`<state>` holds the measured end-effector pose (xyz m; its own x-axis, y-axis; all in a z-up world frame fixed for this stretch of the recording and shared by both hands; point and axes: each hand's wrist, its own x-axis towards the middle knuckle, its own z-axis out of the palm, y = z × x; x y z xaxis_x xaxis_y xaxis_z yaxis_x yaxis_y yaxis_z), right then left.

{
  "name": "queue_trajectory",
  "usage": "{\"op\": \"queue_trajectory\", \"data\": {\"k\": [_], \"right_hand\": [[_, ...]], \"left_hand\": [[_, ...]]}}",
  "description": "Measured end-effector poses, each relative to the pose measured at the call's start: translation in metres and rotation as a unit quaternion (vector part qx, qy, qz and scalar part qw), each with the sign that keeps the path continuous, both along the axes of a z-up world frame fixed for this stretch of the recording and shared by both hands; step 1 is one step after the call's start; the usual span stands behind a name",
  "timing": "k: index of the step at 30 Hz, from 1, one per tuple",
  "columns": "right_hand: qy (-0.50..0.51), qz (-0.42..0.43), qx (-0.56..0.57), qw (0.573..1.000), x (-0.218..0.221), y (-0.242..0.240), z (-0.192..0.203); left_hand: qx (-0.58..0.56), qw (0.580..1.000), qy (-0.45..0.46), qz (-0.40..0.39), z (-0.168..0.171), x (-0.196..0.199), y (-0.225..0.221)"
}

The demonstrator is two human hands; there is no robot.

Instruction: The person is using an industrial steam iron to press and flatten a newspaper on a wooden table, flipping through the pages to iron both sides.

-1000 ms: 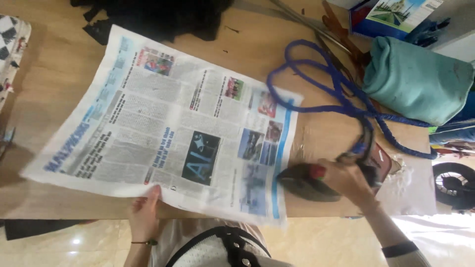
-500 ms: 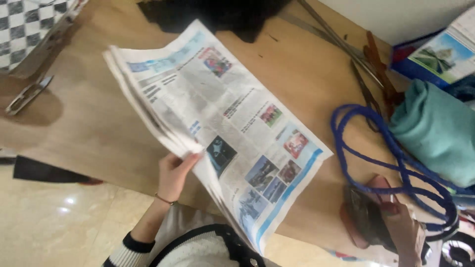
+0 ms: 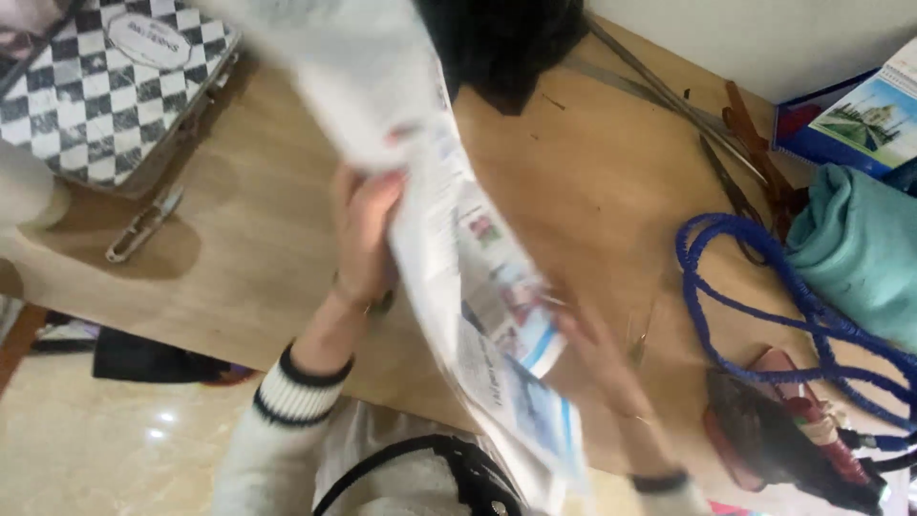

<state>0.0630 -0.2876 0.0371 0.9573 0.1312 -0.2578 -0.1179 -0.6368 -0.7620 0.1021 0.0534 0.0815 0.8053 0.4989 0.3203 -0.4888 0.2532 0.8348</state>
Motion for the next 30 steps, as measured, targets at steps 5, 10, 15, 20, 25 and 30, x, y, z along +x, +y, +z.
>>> {"op": "queue_trajectory", "data": {"k": [5, 10, 15, 20, 25, 30], "right_hand": [[0.129, -0.004, 0.381, 0.916, -0.004, 0.105, -0.031], [0.104, -0.082, 0.352, 0.926, -0.04, 0.122, -0.104], [0.09, -0.152, 0.318, 0.931, -0.079, 0.132, -0.176], [0.08, -0.215, 0.278, 0.933, -0.099, 0.145, -0.211], [0.085, -0.286, 0.328, 0.896, -0.124, 0.123, -0.062], [-0.069, -0.309, 0.231, 0.92, -0.143, 0.01, -0.123]], "left_hand": [[0.157, 0.916, -0.252, -0.27, 0.121, 0.075, -0.07], [0.418, 0.74, -0.312, -0.426, 0.087, 0.054, -0.191], [0.664, 0.562, -0.315, -0.379, -0.056, 0.029, -0.192], [0.785, 0.404, -0.274, -0.381, -0.143, 0.031, -0.135], [0.772, 0.351, -0.117, -0.517, -0.07, 0.027, -0.086], [0.654, 0.571, -0.051, -0.493, -0.128, 0.01, -0.05]]}}
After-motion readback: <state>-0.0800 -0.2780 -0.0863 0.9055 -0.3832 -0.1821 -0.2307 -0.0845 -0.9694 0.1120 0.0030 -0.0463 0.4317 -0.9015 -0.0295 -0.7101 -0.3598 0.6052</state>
